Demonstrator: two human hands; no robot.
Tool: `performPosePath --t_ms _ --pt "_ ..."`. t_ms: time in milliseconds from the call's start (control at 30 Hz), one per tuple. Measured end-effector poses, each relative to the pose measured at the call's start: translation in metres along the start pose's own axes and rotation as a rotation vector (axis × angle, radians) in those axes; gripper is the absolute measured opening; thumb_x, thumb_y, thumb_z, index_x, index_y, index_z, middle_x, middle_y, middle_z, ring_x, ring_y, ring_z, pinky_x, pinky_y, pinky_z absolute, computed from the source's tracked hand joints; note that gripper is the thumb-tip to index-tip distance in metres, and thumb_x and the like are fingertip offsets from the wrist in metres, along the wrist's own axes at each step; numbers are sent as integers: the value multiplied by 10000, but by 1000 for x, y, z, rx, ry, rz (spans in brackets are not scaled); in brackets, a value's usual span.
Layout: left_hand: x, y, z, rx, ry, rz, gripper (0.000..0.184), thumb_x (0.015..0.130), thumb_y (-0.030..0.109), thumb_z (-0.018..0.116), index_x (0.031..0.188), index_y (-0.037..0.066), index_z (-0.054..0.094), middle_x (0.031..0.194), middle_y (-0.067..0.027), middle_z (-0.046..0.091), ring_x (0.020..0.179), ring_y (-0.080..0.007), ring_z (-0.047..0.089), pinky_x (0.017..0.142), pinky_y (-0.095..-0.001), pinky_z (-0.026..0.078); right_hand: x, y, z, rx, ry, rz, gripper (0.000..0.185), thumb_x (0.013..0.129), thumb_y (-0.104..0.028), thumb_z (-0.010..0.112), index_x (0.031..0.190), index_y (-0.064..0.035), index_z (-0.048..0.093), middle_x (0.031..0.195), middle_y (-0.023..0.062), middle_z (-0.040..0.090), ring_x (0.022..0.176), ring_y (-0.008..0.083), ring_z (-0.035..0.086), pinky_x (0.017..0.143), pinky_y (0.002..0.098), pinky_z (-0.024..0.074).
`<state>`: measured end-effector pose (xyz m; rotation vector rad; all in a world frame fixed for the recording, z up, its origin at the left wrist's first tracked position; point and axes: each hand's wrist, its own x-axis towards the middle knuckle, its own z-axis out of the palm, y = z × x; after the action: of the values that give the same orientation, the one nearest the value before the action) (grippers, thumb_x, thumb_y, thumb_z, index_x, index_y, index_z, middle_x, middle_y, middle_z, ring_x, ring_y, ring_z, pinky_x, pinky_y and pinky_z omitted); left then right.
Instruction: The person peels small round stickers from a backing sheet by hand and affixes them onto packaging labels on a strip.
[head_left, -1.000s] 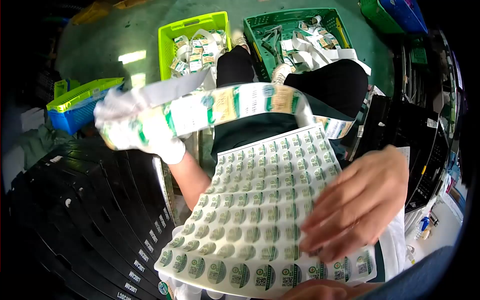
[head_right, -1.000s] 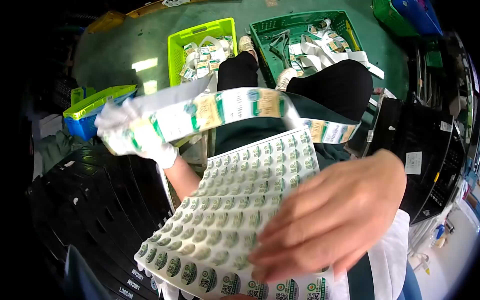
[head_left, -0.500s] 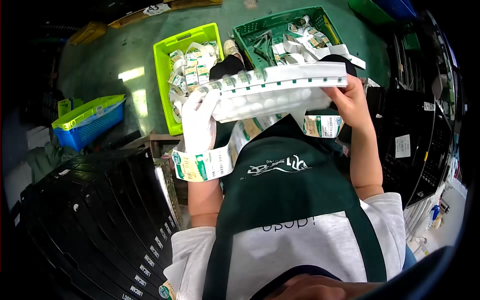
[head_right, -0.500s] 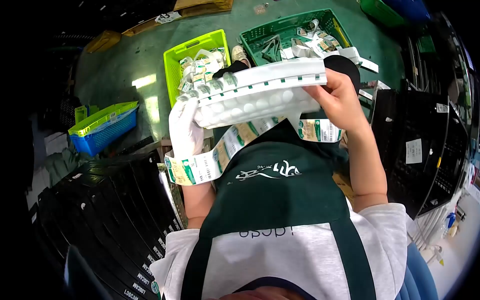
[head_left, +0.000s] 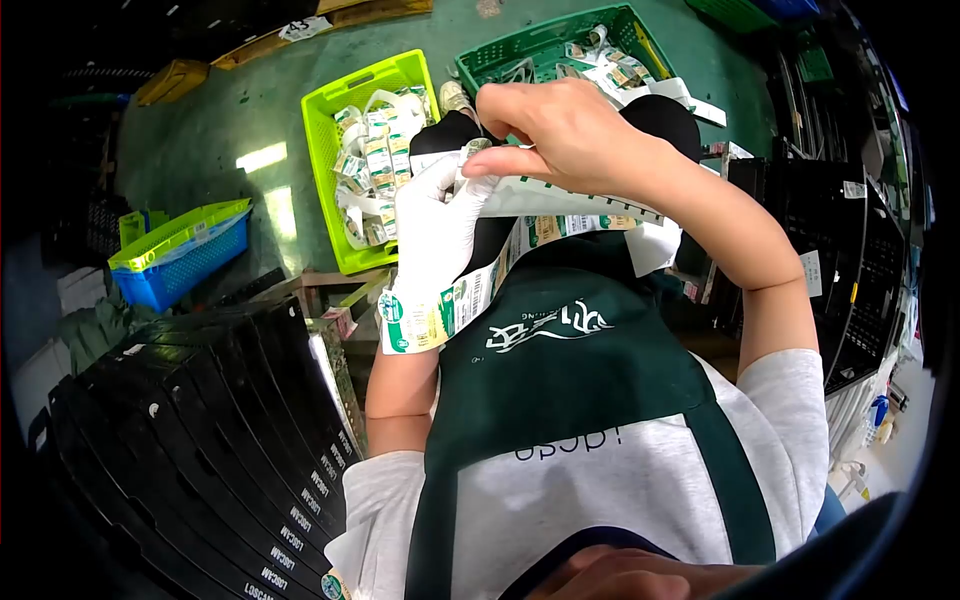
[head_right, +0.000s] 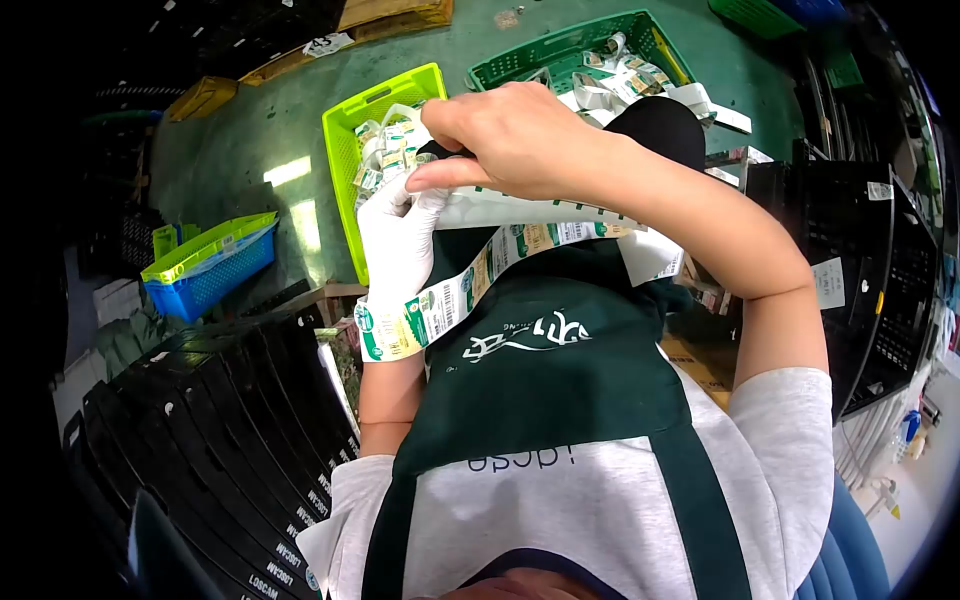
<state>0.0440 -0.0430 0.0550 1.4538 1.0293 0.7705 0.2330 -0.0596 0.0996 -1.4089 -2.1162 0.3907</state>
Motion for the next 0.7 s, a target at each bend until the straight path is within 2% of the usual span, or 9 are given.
performPosePath --t_ms 200,233,300,333,433,500,533,567,700 --pt "2 -27 -13 53 -124 0 155 784 79 743 835 -27 642 775 -8 638 675 -48 524 610 -216 432 3 10 10 200 77 -206 272 883 -203 644 735 -11 522 615 129 486 545 302 495 493 365 399" --pt "1 -27 -15 17 -131 5 154 795 87 734 846 -28 646 777 -12 640 681 -53 534 618 -215 436 2 20 5 241 152 -152 219 915 -195 609 787 -21 574 624 87 511 535 211 515 496 332 408" --pt "-3 -28 -18 -56 -145 13 156 819 104 716 869 -30 654 781 -20 645 691 -63 554 634 -212 445 2 38 -16 573 477 205 307 955 -318 539 810 -53 594 635 22 545 514 153 514 487 305 441" --pt "-5 -28 -18 -47 -127 49 165 830 117 703 884 -33 658 797 -31 651 708 -76 569 648 -219 454 5 62 -37 970 219 54 165 908 -192 590 1002 -61 558 850 42 554 685 123 551 566 250 443" --pt "-6 -30 -17 -20 -75 163 208 864 157 664 929 -40 670 846 -64 668 758 -113 613 690 -241 479 -12 41 -42 738 231 448 342 954 -379 530 966 -40 575 810 6 572 627 84 535 539 266 456" --pt "-4 -20 -16 67 -81 212 152 852 102 640 911 -32 683 865 -73 674 770 -122 621 695 -246 484 -23 36 -30 749 -12 323 339 973 -320 496 1149 -31 470 981 83 599 780 108 582 660 258 488" --pt "-4 -23 -15 64 -45 186 138 847 72 624 914 -31 686 865 -72 676 771 -120 621 695 -245 483 -28 27 -28 725 -122 265 392 955 -299 535 1204 -17 424 1110 126 571 940 153 583 764 288 501" --pt "-5 -25 -14 64 -8 157 132 841 42 609 918 -30 688 864 -70 678 772 -117 621 695 -243 483 -34 19 -27 646 -199 232 456 915 -226 597 1254 -11 381 1151 151 559 1021 206 575 833 328 504" --pt "-6 -26 -14 1 50 40 162 824 -22 567 932 -36 686 872 -68 684 780 -111 621 697 -240 482 -42 9 -18 639 -205 180 561 833 26 598 1316 -13 316 1120 133 578 970 234 599 840 349 517"
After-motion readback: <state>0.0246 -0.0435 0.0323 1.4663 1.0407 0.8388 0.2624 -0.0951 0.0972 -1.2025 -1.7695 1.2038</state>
